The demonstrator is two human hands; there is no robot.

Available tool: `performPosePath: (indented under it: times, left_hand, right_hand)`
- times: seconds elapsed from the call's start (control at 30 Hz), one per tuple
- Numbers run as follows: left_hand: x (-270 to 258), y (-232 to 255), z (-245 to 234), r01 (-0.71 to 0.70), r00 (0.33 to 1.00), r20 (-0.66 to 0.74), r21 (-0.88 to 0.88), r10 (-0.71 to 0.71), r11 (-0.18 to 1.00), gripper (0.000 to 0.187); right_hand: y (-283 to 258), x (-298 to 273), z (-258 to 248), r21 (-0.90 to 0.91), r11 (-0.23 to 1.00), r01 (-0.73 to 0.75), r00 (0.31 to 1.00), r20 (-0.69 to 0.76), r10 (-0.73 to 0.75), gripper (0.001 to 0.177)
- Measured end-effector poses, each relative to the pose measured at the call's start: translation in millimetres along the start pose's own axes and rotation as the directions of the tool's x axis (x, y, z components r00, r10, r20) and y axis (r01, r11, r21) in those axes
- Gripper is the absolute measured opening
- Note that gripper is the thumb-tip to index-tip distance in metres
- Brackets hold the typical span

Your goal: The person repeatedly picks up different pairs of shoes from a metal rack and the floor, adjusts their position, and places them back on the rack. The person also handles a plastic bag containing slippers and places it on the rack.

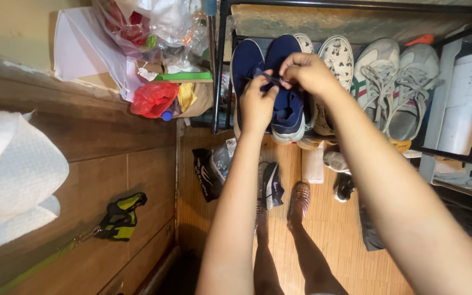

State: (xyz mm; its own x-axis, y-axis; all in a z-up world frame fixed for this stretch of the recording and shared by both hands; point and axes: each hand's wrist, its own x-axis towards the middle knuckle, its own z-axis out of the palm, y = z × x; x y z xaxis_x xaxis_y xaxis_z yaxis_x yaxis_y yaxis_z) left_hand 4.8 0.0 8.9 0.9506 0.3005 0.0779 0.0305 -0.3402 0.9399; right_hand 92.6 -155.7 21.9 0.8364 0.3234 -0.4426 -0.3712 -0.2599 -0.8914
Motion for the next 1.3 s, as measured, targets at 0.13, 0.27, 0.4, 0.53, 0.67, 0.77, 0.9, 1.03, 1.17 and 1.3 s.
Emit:
performPosePath:
  times: [0.13, 0.27, 0.4, 0.53, 0.67, 0.77, 0.9, 1.03, 1.17, 1.3]
  left_hand:
    - [6.3, 21.2, 1.4, 0.086, 0.994, 0.079, -0.186, -0.072, 0.979, 0.015]
    - [14.4, 41.4, -0.1, -0.091, 0.994, -0.059, 0.074, 0.095, 0.993, 0.013]
    - [23.4, 44.0, -3.1, -0.08, 0.997, 0.008, -0.191, 0.083, 0.978, 0.02]
    - [20.9, 40.0, -0.6, -0.097, 0.993, 0.037, -0.255, 0.11, 0.962, 0.029]
    - [6.6, 43.0, 13.7, -0.154, 0.987, 0.041, 0.056, 0.152, 0.986, 0.03]
    - [-0.5, 52.2, 29.8, -0.172, 0.981, -0.062, 0.145, 0.182, 0.974, 0.022]
    - [-10.5, 63.7, 43.9, -0.169, 0.975, -0.101, 0.241, 0.198, 0.956, 0.027]
    - [-24.7, 68.0, 53.1, -0.181, 0.966, -0.11, 0.356, 0.233, 0.917, 0.024]
    - [-26.1, 57.9, 60.0, -0.147, 0.979, -0.064, 0.427, 0.192, 0.892, 0.028]
    - [-25.5, 38.5, 58.3, -0.127, 0.984, -0.047, 0.507, 0.174, 0.853, 0.033]
  right_hand:
    - [-10.9, -19.5, -15.3, -0.093, 0.992, 0.087, 0.986, 0.148, -0.072, 0.018]
    - [-15.2, -29.4, -20.6, -0.173, 0.935, 0.308, 0.948, 0.139, -0.287, 0.015]
    - [-14.0, -34.6, -18.8, -0.448, 0.674, 0.587, 0.78, 0.091, -0.619, 0.013]
    - [-22.7, -45.2, -21.0, -0.282, 0.826, 0.488, 0.862, 0.006, -0.507, 0.009]
    - [-33.0, -59.7, -24.5, -0.463, 0.729, 0.503, 0.813, -0.032, -0.581, 0.014]
    - [-40.0, -65.1, -28.1, -0.534, 0.651, 0.539, 0.744, -0.061, -0.666, 0.015]
    - [-41.7, -68.7, -27.9, -0.562, 0.636, 0.53, 0.73, -0.081, -0.679, 0.014]
    - [-35.4, -75.3, -21.7, -0.589, 0.616, 0.523, 0.695, -0.123, -0.708, 0.012]
    - [-33.8, -79.2, -18.5, -0.508, 0.71, 0.489, 0.737, -0.195, -0.647, 0.013]
    - [-40.4, -78.7, -20.0, -0.415, 0.784, 0.462, 0.765, -0.26, -0.589, 0.015]
